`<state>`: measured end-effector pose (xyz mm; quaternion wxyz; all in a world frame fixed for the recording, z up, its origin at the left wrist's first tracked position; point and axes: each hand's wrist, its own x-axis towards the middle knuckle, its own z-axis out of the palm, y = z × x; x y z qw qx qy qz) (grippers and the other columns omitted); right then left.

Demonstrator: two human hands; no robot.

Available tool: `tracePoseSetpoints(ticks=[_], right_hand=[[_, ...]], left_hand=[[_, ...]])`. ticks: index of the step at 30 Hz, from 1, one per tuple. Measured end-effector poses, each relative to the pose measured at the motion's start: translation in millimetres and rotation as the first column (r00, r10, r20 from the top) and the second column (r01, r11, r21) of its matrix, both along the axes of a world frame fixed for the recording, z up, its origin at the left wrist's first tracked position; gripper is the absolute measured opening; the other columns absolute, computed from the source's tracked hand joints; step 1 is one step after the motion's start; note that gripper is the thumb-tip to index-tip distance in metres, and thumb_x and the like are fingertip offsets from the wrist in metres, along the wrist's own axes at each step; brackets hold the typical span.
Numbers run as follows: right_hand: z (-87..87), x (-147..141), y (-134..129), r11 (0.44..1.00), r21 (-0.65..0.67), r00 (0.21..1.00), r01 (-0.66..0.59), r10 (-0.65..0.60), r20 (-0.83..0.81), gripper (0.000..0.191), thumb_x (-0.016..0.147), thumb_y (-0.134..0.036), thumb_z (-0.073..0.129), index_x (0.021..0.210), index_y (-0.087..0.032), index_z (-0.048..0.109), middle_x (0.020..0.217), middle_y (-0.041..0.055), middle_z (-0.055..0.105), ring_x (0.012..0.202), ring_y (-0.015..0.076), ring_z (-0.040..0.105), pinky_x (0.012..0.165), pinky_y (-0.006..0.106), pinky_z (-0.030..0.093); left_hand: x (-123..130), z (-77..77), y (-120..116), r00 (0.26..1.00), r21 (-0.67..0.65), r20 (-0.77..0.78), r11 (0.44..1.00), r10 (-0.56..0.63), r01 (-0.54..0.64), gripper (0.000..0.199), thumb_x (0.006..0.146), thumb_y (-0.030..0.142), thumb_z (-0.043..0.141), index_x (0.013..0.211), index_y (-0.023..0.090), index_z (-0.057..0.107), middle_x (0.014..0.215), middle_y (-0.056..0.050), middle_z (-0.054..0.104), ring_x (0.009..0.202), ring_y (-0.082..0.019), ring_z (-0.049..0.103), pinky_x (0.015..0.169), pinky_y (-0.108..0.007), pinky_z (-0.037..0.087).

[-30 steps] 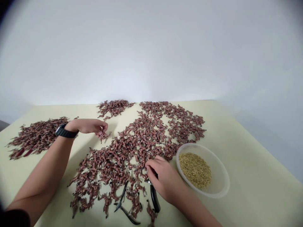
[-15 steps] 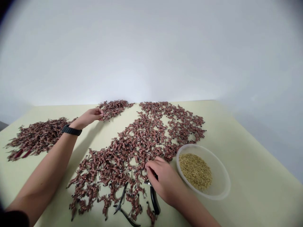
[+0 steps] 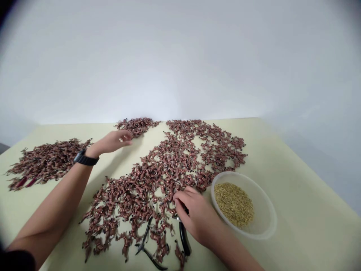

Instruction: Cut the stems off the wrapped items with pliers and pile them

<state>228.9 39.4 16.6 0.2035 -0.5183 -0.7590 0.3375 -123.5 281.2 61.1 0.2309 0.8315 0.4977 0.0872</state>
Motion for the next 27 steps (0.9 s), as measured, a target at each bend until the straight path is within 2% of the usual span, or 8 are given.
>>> tracePoseSetpoints(ticks=[1, 3, 5, 10, 17, 21, 25, 27], right_hand=[[-0.4, 0, 0, 1.0, -0.001, 1.0, -0.001, 0.001, 0.002, 0.022, 0.103, -0.018, 0.045, 0.097, -0.02, 0.067, 0.088, 0.0061, 0.063, 0.09, 0.0223, 0.058, 0.078, 0.036, 0.045], [-0.8, 1, 0, 1.0, -0.003, 1.0, 0.002, -0.002, 0.005, 0.022, 0.103, -0.018, 0.045, 0.098, -0.02, 0.067, 0.088, 0.0061, 0.063, 0.091, 0.0224, 0.058, 0.079, 0.036, 0.045], [-0.6, 1, 0, 1.0, -0.004, 1.0, 0.003, -0.003, 0.004, 0.022, 0.103, -0.018, 0.046, 0.099, -0.02, 0.067, 0.089, 0.0062, 0.063, 0.091, 0.0226, 0.058, 0.079, 0.036, 0.045], [1.5, 1, 1, 1.0, -0.004, 1.0, 0.002, -0.002, 0.001, 0.022, 0.103, -0.019, 0.046, 0.099, -0.02, 0.067, 0.09, 0.0068, 0.064, 0.09, 0.0221, 0.059, 0.078, 0.036, 0.046], [2.2, 0, 1, 1.0, -0.001, 1.0, 0.005, -0.005, 0.007, 0.023, 0.103, -0.019, 0.046, 0.097, -0.021, 0.067, 0.088, 0.0056, 0.063, 0.089, 0.0216, 0.059, 0.078, 0.035, 0.045], [2.3, -1, 1, 1.0, 0.001, 1.0, 0.003, -0.003, 0.01, 0.022, 0.103, -0.019, 0.046, 0.097, -0.021, 0.067, 0.087, 0.005, 0.063, 0.09, 0.0216, 0.059, 0.078, 0.035, 0.045], [2.0, -1, 1, 1.0, 0.016, 1.0, -0.006, 0.005, 0.016, 0.022, 0.103, -0.018, 0.046, 0.098, -0.021, 0.067, 0.088, 0.0054, 0.064, 0.091, 0.0219, 0.059, 0.079, 0.035, 0.046], [1.8, -1, 1, 1.0, 0.015, 1.0, -0.001, 0.001, 0.016, 0.022, 0.103, -0.018, 0.046, 0.098, -0.021, 0.067, 0.088, 0.0059, 0.064, 0.089, 0.0216, 0.059, 0.078, 0.034, 0.046]], left_hand=[[8, 7.2, -8, 0.988, -0.146, -0.008, 0.978, -0.152, 0.149, 0.039, 0.092, 0.052, 0.066, 0.118, 0.023, 0.069, 0.122, -0.008, 0.069, 0.099, -0.022, 0.066, 0.084, -0.034, 0.051], [24, 16.4, -24, 0.924, -0.384, 0.054, 0.847, -0.378, 0.369, 0.043, 0.087, 0.051, 0.073, 0.123, 0.028, 0.068, 0.127, -0.005, 0.069, 0.105, -0.022, 0.066, 0.086, -0.032, 0.05], [36, 18.2, -36, 0.888, -0.457, 0.071, 0.777, -0.455, 0.434, 0.046, 0.083, 0.049, 0.078, 0.124, 0.03, 0.069, 0.127, -0.004, 0.069, 0.107, -0.023, 0.065, 0.086, -0.031, 0.048], [46, 5.9, -43, 0.887, -0.439, -0.048, 0.807, -0.459, 0.395, 0.042, 0.082, 0.045, 0.079, 0.119, 0.027, 0.069, 0.109, -0.004, 0.073, 0.089, -0.021, 0.066, 0.074, -0.03, 0.045], [50, 4.8, -45, 0.871, -0.437, 0.027, 0.778, -0.49, 0.451, 0.041, 0.088, 0.042, 0.074, 0.124, 0.026, 0.064, 0.092, -0.002, 0.074, 0.078, -0.018, 0.065, 0.07, -0.03, 0.043], [51, 5.4, -46, 0.874, -0.45, 0.012, 0.778, -0.486, 0.439, 0.034, 0.086, 0.044, 0.075, 0.113, 0.023, 0.07, 0.091, -0.003, 0.075, 0.077, -0.018, 0.065, 0.068, -0.03, 0.044], [51, 2.6, -47, 0.884, -0.449, -0.013, 0.792, -0.468, 0.413, 0.049, 0.083, 0.049, 0.078, 0.125, 0.026, 0.07, 0.102, -0.005, 0.076, 0.08, -0.019, 0.066, 0.067, -0.03, 0.044], [51, 2.2, -46, 0.885, -0.442, -0.002, 0.794, -0.465, 0.416, 0.046, 0.081, 0.047, 0.08, 0.121, 0.026, 0.073, 0.107, -0.005, 0.076, 0.084, -0.02, 0.067, 0.07, -0.03, 0.045]])
